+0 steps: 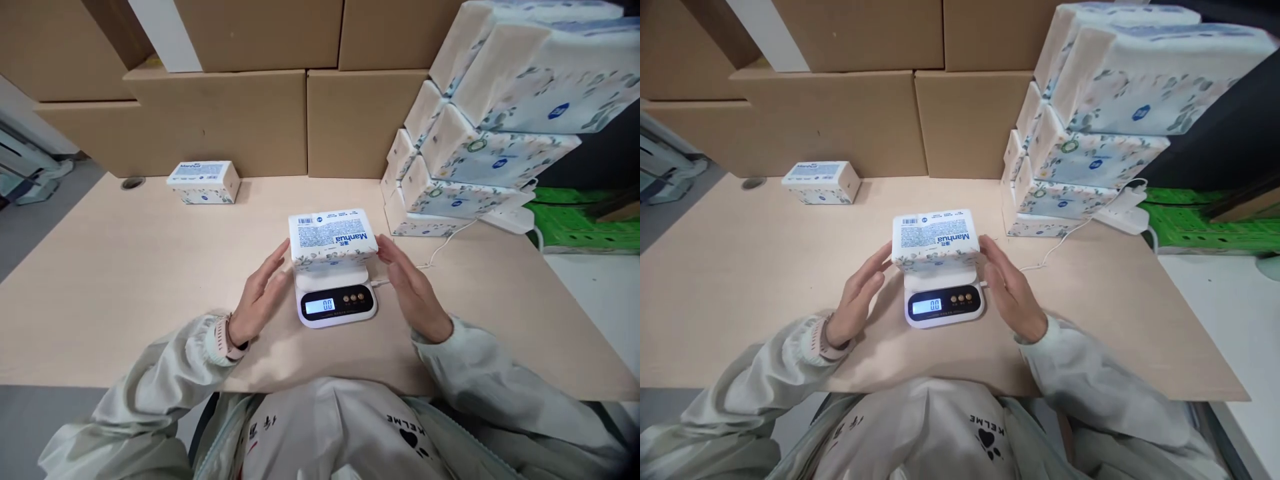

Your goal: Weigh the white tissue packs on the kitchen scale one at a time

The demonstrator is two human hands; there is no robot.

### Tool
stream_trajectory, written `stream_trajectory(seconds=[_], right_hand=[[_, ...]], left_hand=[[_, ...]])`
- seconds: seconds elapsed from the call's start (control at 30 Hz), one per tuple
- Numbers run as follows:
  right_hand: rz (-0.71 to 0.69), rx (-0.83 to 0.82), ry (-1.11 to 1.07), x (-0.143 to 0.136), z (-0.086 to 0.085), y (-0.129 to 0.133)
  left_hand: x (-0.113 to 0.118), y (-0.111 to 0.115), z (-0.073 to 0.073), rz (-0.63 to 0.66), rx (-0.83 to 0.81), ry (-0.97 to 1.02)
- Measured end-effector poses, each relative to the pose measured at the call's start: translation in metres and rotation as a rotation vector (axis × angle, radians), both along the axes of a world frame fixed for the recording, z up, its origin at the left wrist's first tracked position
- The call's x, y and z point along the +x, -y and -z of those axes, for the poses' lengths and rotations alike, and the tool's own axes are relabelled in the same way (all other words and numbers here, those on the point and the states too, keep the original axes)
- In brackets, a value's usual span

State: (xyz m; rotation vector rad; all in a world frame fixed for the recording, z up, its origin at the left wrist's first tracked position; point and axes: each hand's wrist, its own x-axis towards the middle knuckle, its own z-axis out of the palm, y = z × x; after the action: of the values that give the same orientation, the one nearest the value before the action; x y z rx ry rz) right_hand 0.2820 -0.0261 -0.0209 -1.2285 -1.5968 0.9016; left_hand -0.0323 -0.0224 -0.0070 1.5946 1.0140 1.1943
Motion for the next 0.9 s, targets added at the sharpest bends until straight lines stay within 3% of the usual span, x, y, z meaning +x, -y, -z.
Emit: stream_trajectory(seconds=[0.1, 0.2, 0.3, 0.9], right_hand=[[0.177, 0.257, 0.02, 0.007, 0.02, -0.001], [0.24, 0.33, 0.041, 0.013, 0.029, -0.003], [0.256, 0.336, 0.044, 0.014, 0.029, -0.005], [0.304, 0.342, 0.027, 0.013, 0.027, -0.004]], left_hand=[[-0.002, -0.005, 0.013, -0.264, 0.0, 0.094], [-0.005, -0.011, 0.021, -0.402, -0.11, 0.182], [-0.007, -0.013, 0.024, -0.402, -0.179, 0.195], [-0.006, -0.015, 0.025, -0.449, -0.183, 0.242]])
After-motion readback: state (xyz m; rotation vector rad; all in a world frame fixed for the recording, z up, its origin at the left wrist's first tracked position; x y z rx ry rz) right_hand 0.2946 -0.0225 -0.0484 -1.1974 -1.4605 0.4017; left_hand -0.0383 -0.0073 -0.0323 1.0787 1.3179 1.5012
